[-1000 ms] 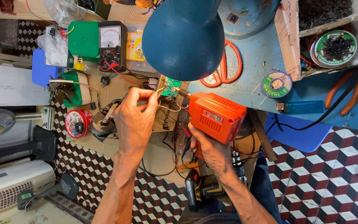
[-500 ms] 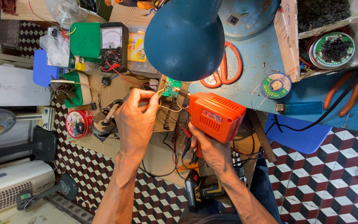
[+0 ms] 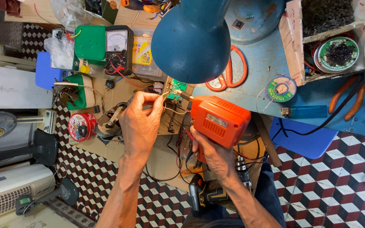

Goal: The person uses a heat gun to apply heat to a circuit board inside a metal housing, then manipulates wires and components with their hands. They repeatedly reposition the board and wires while working under a desk lamp.

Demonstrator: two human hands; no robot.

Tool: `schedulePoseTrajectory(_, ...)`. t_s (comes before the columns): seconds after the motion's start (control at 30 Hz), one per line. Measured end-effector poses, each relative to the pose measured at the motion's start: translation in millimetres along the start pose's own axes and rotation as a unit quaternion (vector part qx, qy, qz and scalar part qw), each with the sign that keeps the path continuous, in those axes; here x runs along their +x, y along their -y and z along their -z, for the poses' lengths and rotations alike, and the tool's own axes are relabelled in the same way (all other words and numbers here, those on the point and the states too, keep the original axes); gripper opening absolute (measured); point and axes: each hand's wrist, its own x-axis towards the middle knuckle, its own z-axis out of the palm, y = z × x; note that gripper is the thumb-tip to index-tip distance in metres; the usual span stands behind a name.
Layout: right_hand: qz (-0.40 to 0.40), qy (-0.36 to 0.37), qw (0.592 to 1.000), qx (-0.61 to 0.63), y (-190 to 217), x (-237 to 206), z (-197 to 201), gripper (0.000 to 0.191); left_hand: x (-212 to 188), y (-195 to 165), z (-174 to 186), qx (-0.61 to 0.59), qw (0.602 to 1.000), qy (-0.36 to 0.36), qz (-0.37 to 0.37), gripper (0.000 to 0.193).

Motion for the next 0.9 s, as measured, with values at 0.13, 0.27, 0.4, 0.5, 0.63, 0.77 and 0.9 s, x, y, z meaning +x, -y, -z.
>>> schedulePoseTrajectory(0.13,0.056,-0.076,0.995,0.021,1,-5,4,0.027,0,1,4,-0.031,0.997,0.008,0.073,0.012)
schedulePoseTrajectory(0.27,0.074,-0.120,0.989,0.033,9,-6,20,0.028,0,2,-1,-0.032,0.997,0.000,0.064,0.013)
schedulePoseTrajectory(0.4,0.065,-0.162,0.985,0.001,13,-14,29,0.029,3,2,0,0.016,1.000,-0.013,-0.015,0.014)
schedulePoseTrajectory(0.5,0.124,-0.151,0.976,-0.100,16,-13,39,0.016,7,1,1,0.013,0.999,-0.014,-0.028,0.013)
schedulePoseTrajectory(0.63,0.332,-0.113,0.852,-0.389,15,-17,53,0.013,13,-3,0,0.037,0.999,0.002,-0.036,0.013)
schedulePoseTrajectory(0.77,0.085,-0.112,0.979,-0.150,7,-14,56,0.007,14,-9,1,0.070,0.995,0.007,-0.070,0.012)
schedulePoseTrajectory(0.9,0.101,-0.053,0.973,-0.200,-4,-13,49,0.013,16,-10,0,0.113,0.988,-0.001,-0.107,0.015)
